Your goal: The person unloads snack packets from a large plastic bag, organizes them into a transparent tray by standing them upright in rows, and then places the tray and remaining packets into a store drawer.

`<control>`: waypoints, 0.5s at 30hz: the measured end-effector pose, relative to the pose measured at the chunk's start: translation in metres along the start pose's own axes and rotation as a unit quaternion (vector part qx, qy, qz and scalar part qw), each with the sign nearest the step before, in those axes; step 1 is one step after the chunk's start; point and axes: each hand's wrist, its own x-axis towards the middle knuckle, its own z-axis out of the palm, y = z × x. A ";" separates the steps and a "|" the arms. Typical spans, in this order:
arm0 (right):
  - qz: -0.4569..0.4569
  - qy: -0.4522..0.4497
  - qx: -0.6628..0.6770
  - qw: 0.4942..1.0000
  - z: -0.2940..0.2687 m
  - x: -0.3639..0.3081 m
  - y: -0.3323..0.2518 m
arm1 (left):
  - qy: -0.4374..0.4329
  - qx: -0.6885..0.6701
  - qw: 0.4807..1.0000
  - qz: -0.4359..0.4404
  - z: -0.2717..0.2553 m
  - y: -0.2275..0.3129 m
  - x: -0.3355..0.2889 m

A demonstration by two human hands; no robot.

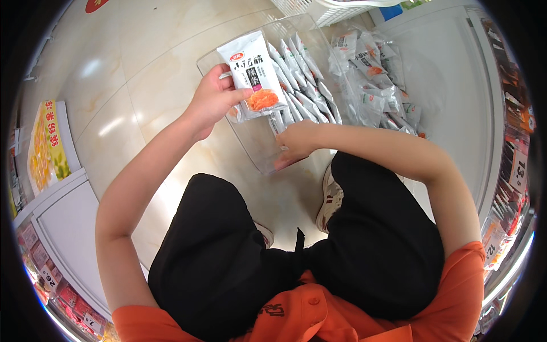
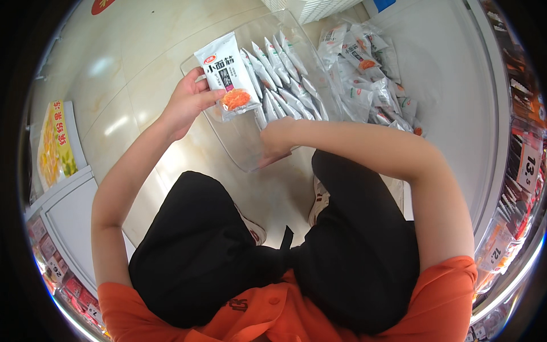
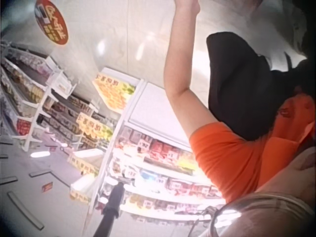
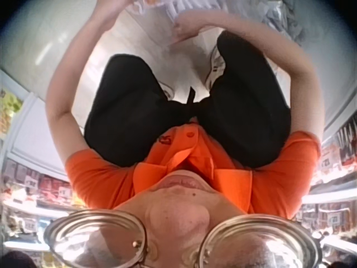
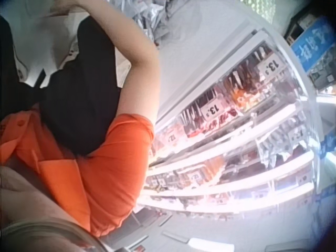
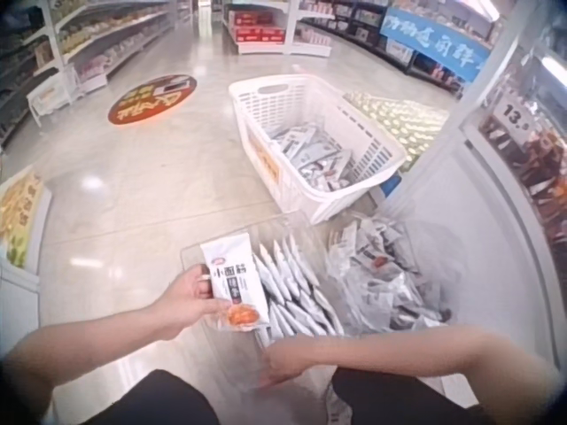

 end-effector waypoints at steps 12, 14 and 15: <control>-0.076 0.313 0.568 0.757 -0.068 -0.059 0.001 | -0.041 0.028 0.998 0.043 0.013 0.016 -0.036; -0.048 0.336 0.495 0.800 -0.066 -0.056 0.003 | 0.110 0.053 0.960 0.253 0.018 0.054 -0.066; -0.031 0.347 0.460 0.817 -0.063 -0.055 0.004 | 0.151 0.034 0.919 0.363 0.019 0.078 -0.089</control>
